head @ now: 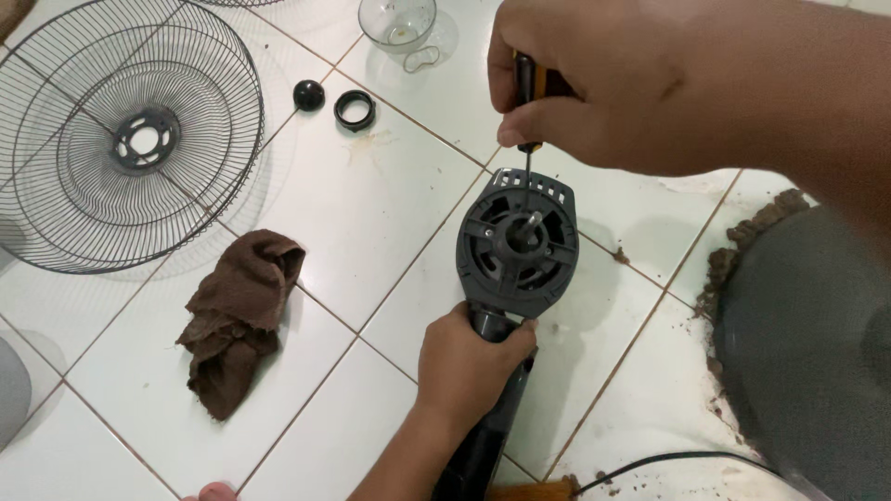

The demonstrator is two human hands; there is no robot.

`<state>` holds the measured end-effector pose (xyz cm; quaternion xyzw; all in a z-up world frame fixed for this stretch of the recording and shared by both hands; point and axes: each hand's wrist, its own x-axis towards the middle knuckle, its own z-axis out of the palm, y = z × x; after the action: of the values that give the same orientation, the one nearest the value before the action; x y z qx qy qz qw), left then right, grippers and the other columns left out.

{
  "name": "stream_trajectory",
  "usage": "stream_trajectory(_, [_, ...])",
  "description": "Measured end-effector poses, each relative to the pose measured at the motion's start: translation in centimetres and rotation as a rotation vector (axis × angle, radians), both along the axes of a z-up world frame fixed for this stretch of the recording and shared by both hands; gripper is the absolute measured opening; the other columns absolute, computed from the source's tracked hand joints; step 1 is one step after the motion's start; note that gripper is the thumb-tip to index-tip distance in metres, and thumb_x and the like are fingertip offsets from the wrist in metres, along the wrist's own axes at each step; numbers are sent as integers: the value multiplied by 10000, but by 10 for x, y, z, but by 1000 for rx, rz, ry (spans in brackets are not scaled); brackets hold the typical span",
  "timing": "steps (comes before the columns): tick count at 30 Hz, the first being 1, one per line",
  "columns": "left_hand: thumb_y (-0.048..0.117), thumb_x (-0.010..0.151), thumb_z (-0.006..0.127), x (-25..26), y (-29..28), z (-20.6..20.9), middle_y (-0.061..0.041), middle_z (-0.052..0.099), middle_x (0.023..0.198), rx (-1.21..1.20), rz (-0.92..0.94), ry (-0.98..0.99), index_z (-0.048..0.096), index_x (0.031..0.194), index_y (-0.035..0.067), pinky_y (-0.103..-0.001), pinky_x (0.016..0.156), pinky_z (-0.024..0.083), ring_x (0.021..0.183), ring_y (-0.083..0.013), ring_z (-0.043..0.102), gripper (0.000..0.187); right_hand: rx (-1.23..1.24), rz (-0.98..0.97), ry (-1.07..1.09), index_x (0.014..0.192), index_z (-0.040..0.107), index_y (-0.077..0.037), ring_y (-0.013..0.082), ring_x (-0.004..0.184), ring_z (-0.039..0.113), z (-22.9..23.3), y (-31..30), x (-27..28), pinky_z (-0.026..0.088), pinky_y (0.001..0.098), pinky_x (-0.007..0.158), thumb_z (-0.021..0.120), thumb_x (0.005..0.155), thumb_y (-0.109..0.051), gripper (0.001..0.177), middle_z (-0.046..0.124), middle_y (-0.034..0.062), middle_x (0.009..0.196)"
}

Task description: The person lubricates the internal shaft of a disassembled fan motor with oil from a glass bowl. They then reassemble the motor by placing a plastic housing cover over the shaft and securing it with screws using a screwdriver.

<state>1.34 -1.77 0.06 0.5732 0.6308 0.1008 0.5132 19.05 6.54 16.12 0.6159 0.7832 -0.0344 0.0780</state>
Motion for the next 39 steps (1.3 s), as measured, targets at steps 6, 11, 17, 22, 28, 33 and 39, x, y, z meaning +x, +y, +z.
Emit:
stream_trajectory(6, [381,684,805,2,-7,-1,-106,759,683,-29,-11,-22,726,825,-6,-360,625,594,601,-241,747,420,-141,-115,-50,1129,682,-148,224,604,691,13,-9,-12,566,379,606,665,1000,-439,318,730,85,783])
stream_trajectory(11, [367,681,802,-2,-8,1,-105,755,690,-53,-35,-45,730,828,-4,-356,640,589,614,-235,743,406,-213,-254,-96,1138,657,-146,191,729,756,11,-13,1,609,321,698,641,995,-399,291,756,77,855])
stream_trajectory(17, [383,684,783,-2,-10,1,-105,768,696,-92,-23,-78,731,843,-7,-346,634,590,619,-221,750,424,-203,-269,-17,1159,638,-127,198,859,778,1,-19,23,635,341,761,615,991,-378,303,764,75,919])
stream_trajectory(22, [377,691,784,-1,-14,-3,-100,764,709,-62,-18,-85,727,862,4,-348,642,594,632,-232,754,413,-207,-360,-67,1174,617,-116,216,851,779,8,-26,12,642,334,751,604,1016,-393,319,763,103,904])
stream_trajectory(28, [444,700,783,0,-15,-5,-92,778,744,-42,-29,-41,738,913,37,-351,687,584,681,-235,755,462,-199,-318,32,1114,628,-88,229,892,777,3,-31,16,627,347,802,625,992,-359,297,772,103,934])
stream_trajectory(33, [560,720,799,-5,-13,-10,-60,752,790,-185,-13,-162,714,978,55,-323,694,575,721,-181,728,574,-231,-232,38,1151,615,-112,214,865,723,2,-39,18,598,356,785,618,996,-282,230,685,83,1001])
stream_trajectory(39, [383,677,853,-4,-16,-18,-57,730,789,-331,114,-394,705,938,28,-309,659,562,691,-159,682,464,-309,-287,-158,1129,671,-156,205,772,749,22,-34,3,603,333,750,626,987,-365,256,729,62,891])
